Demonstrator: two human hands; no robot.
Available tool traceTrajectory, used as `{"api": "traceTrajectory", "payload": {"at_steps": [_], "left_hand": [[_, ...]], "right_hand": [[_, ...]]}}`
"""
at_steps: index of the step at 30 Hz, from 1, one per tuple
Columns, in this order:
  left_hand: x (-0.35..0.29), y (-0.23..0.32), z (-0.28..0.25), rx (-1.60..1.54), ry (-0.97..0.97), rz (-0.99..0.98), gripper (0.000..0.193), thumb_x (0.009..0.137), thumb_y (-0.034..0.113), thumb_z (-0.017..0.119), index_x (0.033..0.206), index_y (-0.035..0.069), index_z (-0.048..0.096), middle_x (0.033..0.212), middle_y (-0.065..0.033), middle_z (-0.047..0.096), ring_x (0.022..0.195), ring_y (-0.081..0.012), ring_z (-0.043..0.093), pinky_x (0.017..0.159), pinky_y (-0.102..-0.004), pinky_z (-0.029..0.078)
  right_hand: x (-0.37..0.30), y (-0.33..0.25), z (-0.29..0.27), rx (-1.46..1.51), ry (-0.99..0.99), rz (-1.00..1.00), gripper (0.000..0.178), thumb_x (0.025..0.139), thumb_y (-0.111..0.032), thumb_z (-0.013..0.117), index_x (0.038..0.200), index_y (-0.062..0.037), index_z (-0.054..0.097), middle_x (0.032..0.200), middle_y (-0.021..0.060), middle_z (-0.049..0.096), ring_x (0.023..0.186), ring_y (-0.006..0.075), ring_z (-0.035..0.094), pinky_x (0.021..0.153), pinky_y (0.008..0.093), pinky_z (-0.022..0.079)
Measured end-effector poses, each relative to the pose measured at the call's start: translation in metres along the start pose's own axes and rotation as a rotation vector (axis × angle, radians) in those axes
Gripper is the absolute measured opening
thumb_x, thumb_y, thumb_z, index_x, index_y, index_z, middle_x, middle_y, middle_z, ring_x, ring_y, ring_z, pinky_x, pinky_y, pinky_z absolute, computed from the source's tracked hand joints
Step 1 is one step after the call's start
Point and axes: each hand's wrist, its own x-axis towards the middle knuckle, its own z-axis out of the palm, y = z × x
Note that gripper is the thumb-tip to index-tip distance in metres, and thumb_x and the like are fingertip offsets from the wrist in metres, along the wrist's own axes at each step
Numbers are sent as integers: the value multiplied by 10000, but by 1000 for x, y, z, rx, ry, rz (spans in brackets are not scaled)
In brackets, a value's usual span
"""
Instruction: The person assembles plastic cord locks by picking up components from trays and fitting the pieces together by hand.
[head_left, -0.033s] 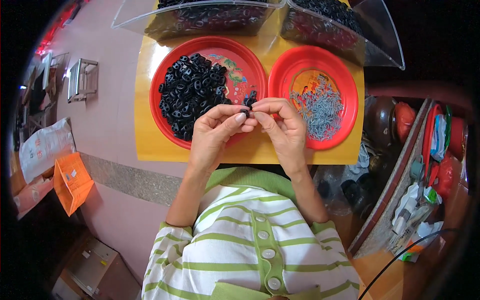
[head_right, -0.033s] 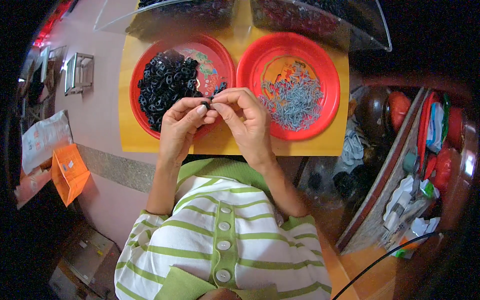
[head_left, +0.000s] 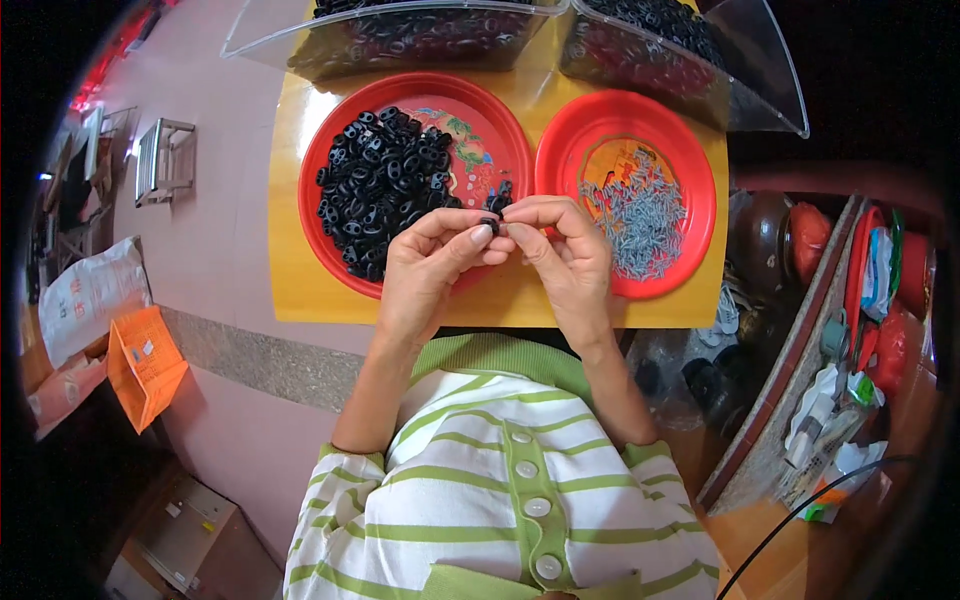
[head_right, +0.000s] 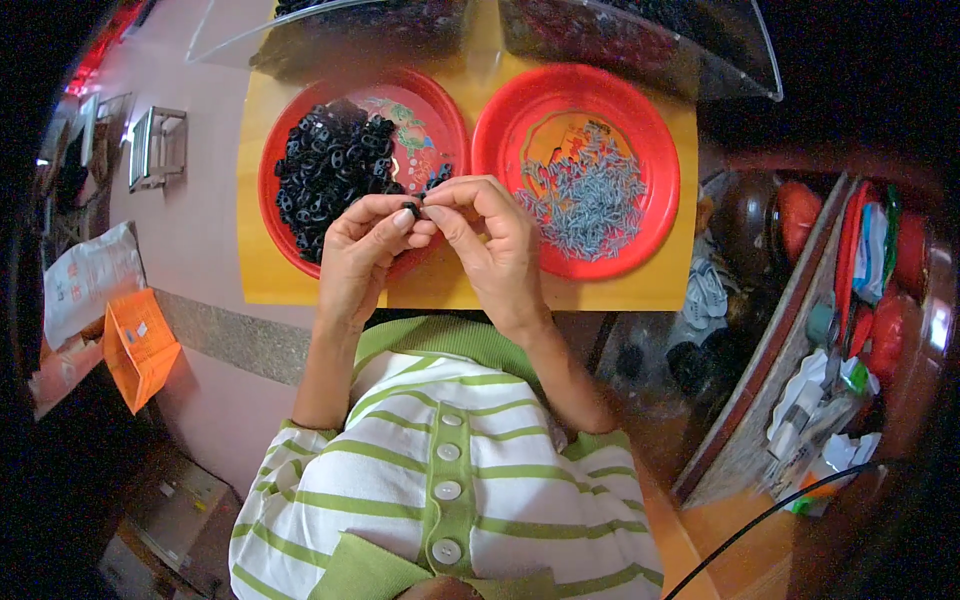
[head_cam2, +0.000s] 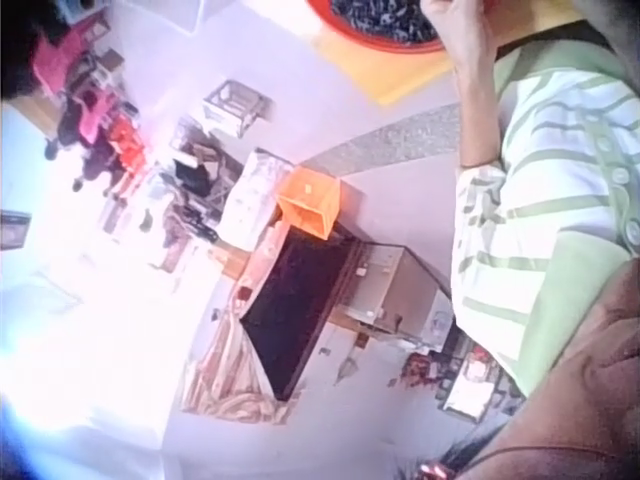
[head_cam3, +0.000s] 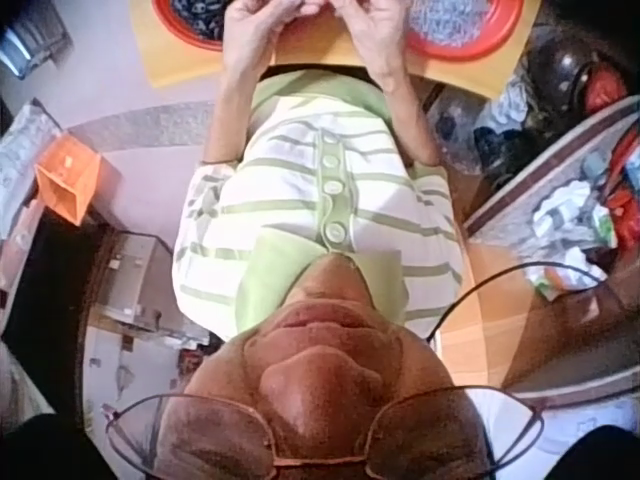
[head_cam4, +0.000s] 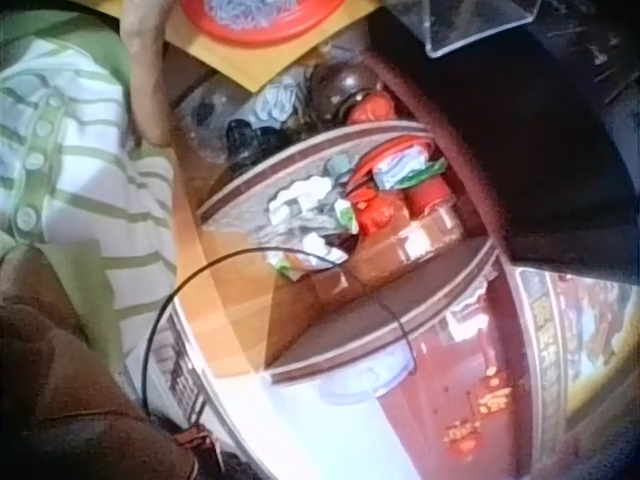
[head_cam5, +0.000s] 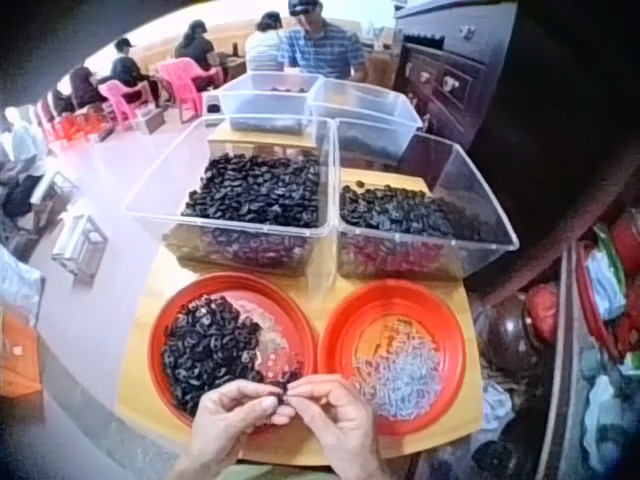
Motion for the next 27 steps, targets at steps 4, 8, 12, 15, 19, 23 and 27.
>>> {"api": "traceTrajectory", "payload": {"at_steps": [4, 8, 12, 15, 19, 23, 27], "left_hand": [[4, -2, -2, -30, -9, -5, 154, 883, 32, 566, 1014, -46, 588, 922, -150, 656, 783, -171, 662, 714, -256, 549], [4, -3, 0, -56, -30, -31, 143, 886, 38, 563, 999, -47, 588, 908, -149, 657, 780, -169, 661, 711, -255, 547], [4, -4, 1, -26, -4, -24, 139, 885, 40, 567, 991, -47, 592, 887, -137, 660, 758, -159, 659, 703, -250, 545], [2, -4, 2, 23, 15, -5, 133, 883, 42, 572, 979, -46, 600, 865, -129, 662, 737, -149, 656, 704, -249, 543], [2, -6, 7, 50, 28, 39, 127, 876, 33, 579, 967, -49, 613, 851, -117, 664, 728, -139, 653, 700, -247, 545], [1, -14, 9, 186, 63, 136, 124, 864, 10, 591, 964, -52, 630, 850, -102, 664, 732, -130, 651, 687, -237, 545], [3, -18, 14, 292, 70, 177, 125, 859, 10, 602, 961, -52, 636, 847, -94, 664, 728, -127, 650, 680, -233, 542]], "right_hand": [[-3, -6, 1, 56, 15, 134, 74, 883, -69, 587, 928, -11, 596, 839, 41, 624, 749, 75, 591, 647, 214, 482], [-3, -10, 1, 33, 39, 158, 82, 891, -78, 580, 927, -5, 591, 787, 33, 638, 713, 73, 602, 615, 212, 491], [-3, -13, 2, -15, 47, 155, 77, 891, -75, 578, 919, -5, 595, 775, 33, 642, 707, 67, 607, 602, 215, 497], [-4, -12, 3, -45, 47, 141, 70, 884, -63, 582, 911, 0, 595, 769, 40, 641, 703, 71, 611, 607, 223, 502], [-5, -17, 4, -134, 66, 107, 54, 870, -35, 587, 900, 9, 590, 763, 57, 639, 673, 90, 620, 601, 233, 505], [-8, -12, 5, -90, 88, 98, 45, 867, -26, 589, 893, 11, 588, 760, 65, 637, 656, 99, 624, 593, 234, 504], [-12, 3, 3, -115, 120, 73, 55, 869, -21, 586, 910, 16, 590, 762, 62, 634, 674, 99, 627, 608, 231, 510]]}}
